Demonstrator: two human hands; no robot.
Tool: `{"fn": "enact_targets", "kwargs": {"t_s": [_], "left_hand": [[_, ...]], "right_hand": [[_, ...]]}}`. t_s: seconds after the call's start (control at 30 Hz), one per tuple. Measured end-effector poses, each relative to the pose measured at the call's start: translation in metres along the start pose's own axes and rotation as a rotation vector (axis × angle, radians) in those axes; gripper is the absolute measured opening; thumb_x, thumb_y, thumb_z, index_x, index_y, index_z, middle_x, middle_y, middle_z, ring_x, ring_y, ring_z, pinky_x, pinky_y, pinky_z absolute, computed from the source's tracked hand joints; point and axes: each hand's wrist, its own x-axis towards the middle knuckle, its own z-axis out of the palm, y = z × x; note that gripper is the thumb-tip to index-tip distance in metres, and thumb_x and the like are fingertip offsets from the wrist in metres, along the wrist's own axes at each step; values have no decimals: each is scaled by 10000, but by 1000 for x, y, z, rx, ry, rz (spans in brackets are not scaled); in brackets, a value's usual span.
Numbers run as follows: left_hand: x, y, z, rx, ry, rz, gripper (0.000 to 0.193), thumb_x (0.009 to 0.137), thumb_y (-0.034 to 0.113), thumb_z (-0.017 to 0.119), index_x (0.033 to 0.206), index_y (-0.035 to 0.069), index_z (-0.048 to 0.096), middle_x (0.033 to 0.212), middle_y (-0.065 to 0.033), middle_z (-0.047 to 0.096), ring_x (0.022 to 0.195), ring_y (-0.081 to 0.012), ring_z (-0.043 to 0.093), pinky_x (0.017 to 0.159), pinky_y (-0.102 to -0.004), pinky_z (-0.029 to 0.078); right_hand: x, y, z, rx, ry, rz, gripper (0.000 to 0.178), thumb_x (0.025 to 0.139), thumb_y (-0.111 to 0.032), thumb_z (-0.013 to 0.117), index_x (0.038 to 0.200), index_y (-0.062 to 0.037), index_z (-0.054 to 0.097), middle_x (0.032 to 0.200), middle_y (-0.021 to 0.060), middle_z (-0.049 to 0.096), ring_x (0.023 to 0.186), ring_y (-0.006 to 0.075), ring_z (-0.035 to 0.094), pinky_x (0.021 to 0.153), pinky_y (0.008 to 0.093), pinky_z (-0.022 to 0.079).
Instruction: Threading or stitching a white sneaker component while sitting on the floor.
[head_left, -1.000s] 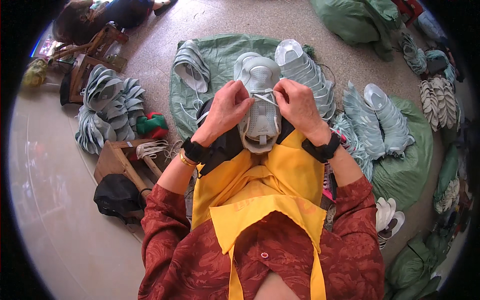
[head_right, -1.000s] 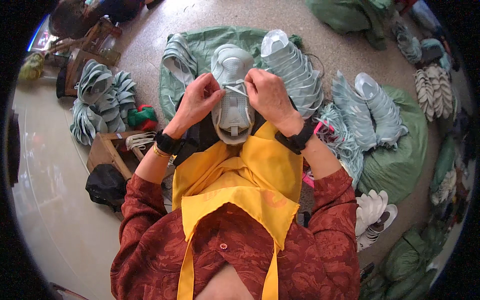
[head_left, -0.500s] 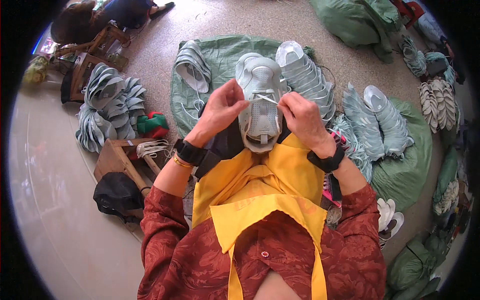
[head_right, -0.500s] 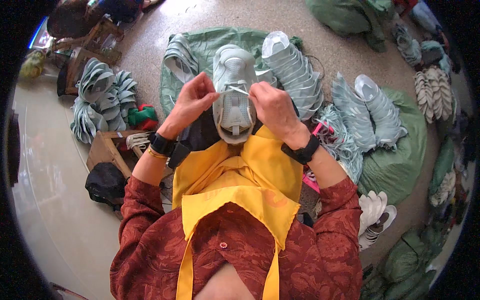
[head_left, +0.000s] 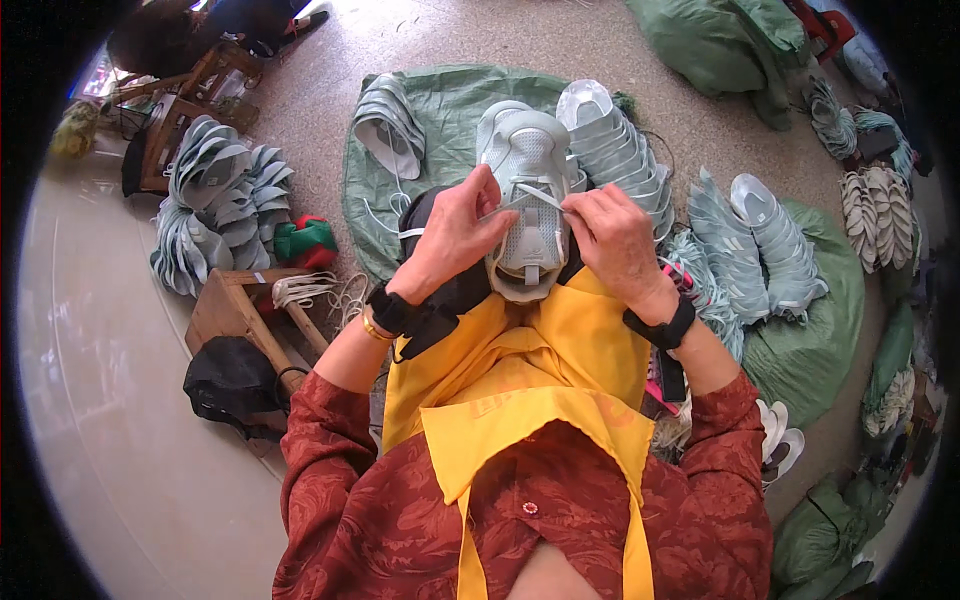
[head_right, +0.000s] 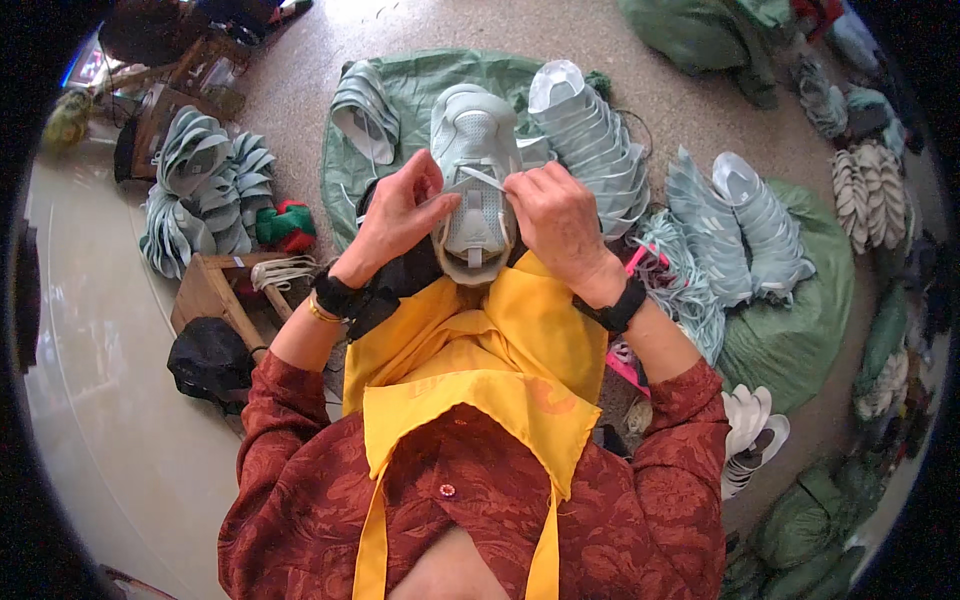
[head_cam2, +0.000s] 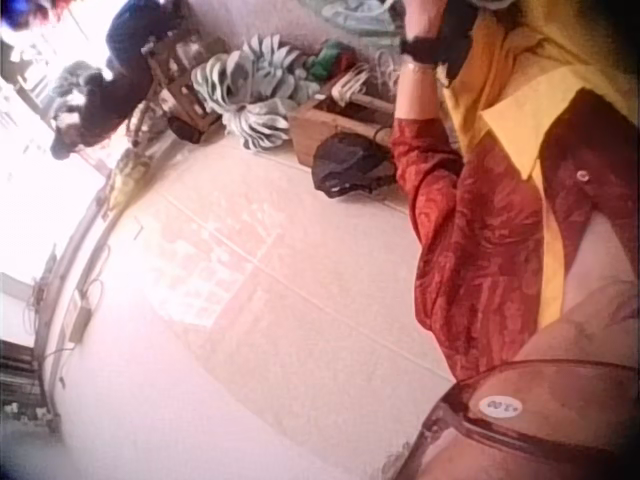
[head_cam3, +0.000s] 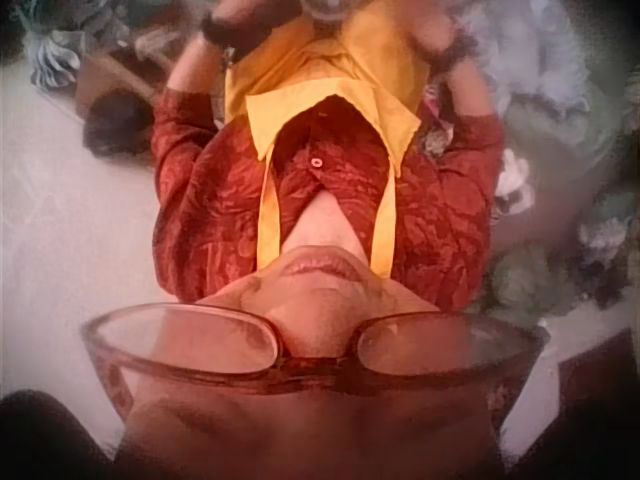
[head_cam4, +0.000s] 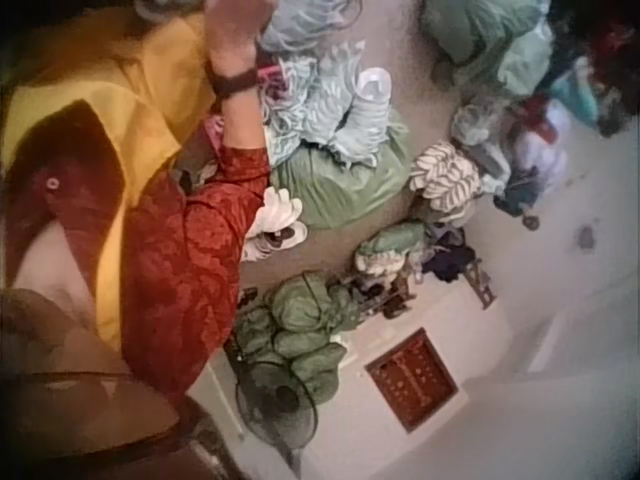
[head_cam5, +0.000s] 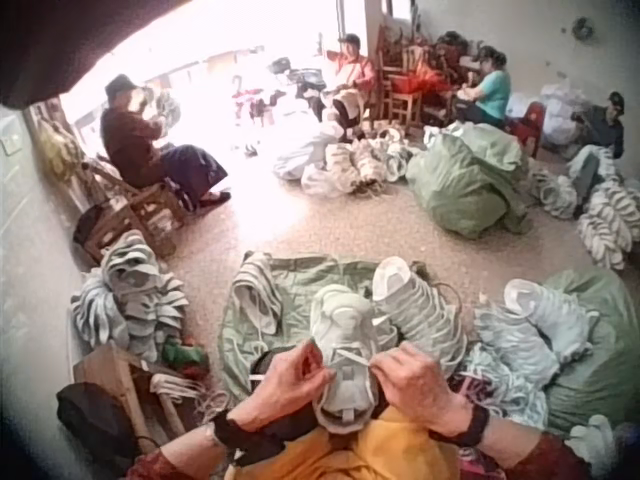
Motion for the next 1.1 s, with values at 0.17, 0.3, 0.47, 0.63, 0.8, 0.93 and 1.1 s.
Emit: {"fn": "enact_targets", "kwargs": {"t_s": [0.17, 0.3, 0.47, 0.63, 0.8, 0.93, 1.1], "left_hand": [[3, -2, 9, 112, 94, 180, 230, 866, 77, 694, 931, -3, 488, 726, -130, 535, 633, -262, 535, 604, -356, 452], [7, -8, 14, 145, 125, 239, 193, 859, 53, 650, 928, -12, 482, 742, -174, 550, 664, -358, 556, 625, -395, 465], [14, -13, 13, 128, 137, 225, 173, 846, 38, 627, 931, -13, 486, 747, -185, 549, 675, -376, 566, 627, -405, 467], [17, -15, 9, 119, 107, 224, 188, 827, 48, 617, 963, -5, 499, 811, -233, 619, 792, -454, 618, 681, -485, 483], [7, -3, 7, 244, 148, 331, 114, 882, 18, 608, 966, 6, 532, 810, -172, 575, 732, -379, 609, 643, -431, 493], [3, 12, 1, 486, 135, 405, 100, 920, 41, 614, 985, 15, 543, 856, -168, 560, 776, -385, 624, 658, -446, 509], [5, 3, -12, 579, 82, 424, 100, 942, 68, 606, 982, 20, 528, 862, -174, 555, 796, -388, 623, 670, -449, 519]], "right_hand": [[-3, 1, 14, 153, -18, 141, 44, 912, -43, 632, 953, -28, 632, 874, 161, 663, 810, 369, 668, 677, 447, 538], [-1, 4, 21, 194, 28, 136, 40, 915, -42, 628, 949, -22, 632, 857, 177, 659, 816, 380, 668, 682, 454, 538], [6, 4, 25, 152, 31, 127, 40, 912, -49, 632, 937, -20, 640, 862, 181, 662, 821, 381, 669, 693, 458, 539], [7, 2, 30, 126, 54, 142, 47, 913, -55, 633, 942, -21, 646, 886, 177, 663, 824, 383, 668, 703, 457, 542], [3, -1, 25, 175, 67, 170, 54, 917, -44, 627, 960, -17, 645, 893, 175, 661, 838, 383, 668, 716, 450, 549], [6, 1, 21, 140, 59, 119, 60, 920, -34, 620, 973, -12, 637, 904, 179, 659, 845, 382, 669, 716, 449, 552], [10, 15, 12, 74, 20, 50, 60, 917, -19, 616, 975, -16, 632, 904, 177, 651, 835, 384, 667, 703, 447, 551]]}}
